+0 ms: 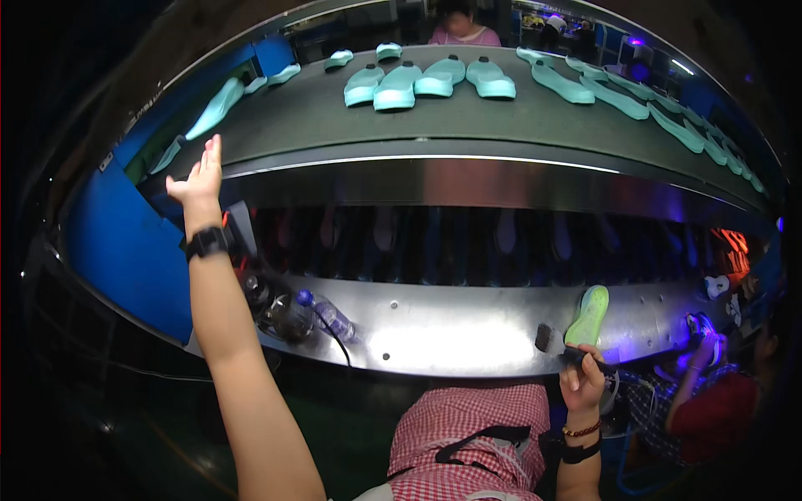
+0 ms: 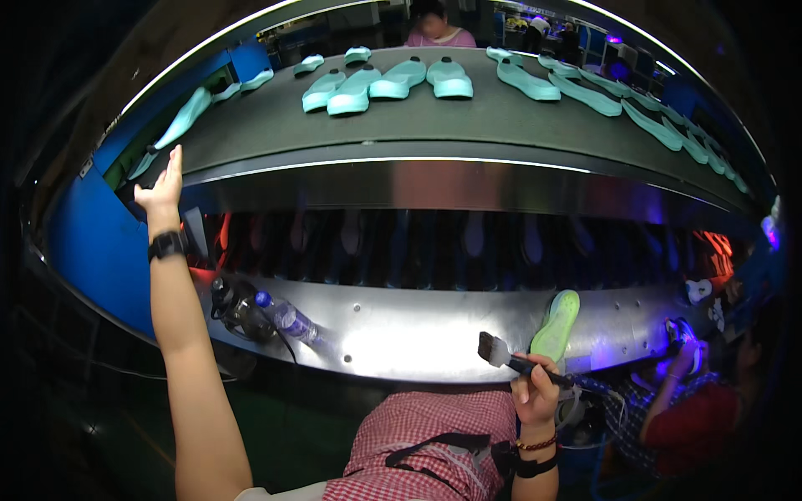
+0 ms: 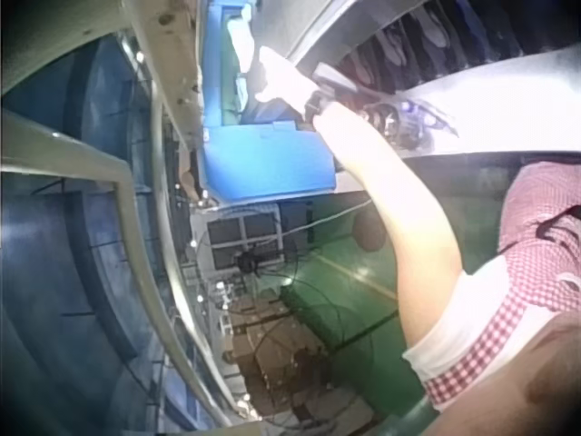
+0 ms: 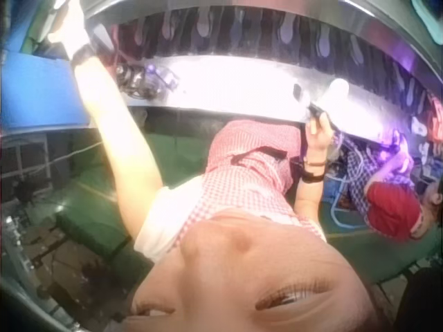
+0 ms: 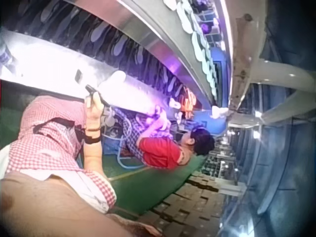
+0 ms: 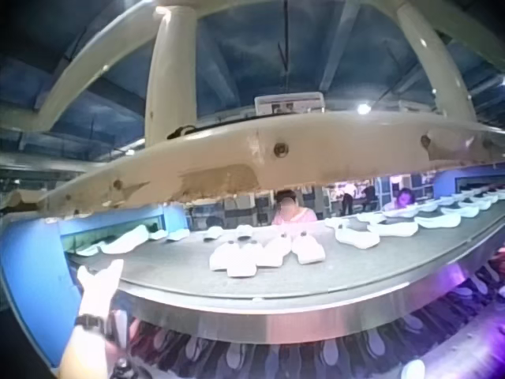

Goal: The person uses a brush to apply a liquid adhesive to the underside of light blue shoe soles before placing them onto a rotating conveyor belt.

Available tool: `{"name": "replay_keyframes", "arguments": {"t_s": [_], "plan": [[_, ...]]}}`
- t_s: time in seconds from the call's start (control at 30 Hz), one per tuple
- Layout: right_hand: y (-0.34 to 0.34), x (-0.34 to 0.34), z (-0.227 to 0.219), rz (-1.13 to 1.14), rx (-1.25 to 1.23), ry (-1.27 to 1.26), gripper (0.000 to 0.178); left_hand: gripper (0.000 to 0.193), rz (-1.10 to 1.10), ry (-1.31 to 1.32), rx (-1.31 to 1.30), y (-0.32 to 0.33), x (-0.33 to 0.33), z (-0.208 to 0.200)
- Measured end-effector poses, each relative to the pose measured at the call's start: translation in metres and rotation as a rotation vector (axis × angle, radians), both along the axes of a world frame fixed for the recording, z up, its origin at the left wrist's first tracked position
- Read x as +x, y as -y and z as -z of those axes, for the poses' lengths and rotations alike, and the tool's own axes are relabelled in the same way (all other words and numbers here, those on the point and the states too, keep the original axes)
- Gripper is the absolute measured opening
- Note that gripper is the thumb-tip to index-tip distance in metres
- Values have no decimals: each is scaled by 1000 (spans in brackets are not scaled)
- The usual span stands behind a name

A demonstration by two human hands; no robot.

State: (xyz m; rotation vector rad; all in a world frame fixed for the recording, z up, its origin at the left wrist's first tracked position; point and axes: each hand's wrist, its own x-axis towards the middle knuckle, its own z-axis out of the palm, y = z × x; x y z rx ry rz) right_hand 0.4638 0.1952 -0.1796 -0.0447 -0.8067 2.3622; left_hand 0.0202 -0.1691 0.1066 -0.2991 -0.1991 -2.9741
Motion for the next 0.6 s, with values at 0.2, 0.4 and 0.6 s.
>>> {"name": "replay_keyframes", "arguments": {"t_s": [0.2,0.4,0.6], "plan": [[-12,15,25,67,-45,126,21,35,425,-933,-1835,-103,109,112],[-10,14,20,56,-15,164,20,33,-286,-1473,-3266,-83,105,302],[-17,25,26,42,13,194,19,38,-487,-1327,-3038,-90,98,270]]}}
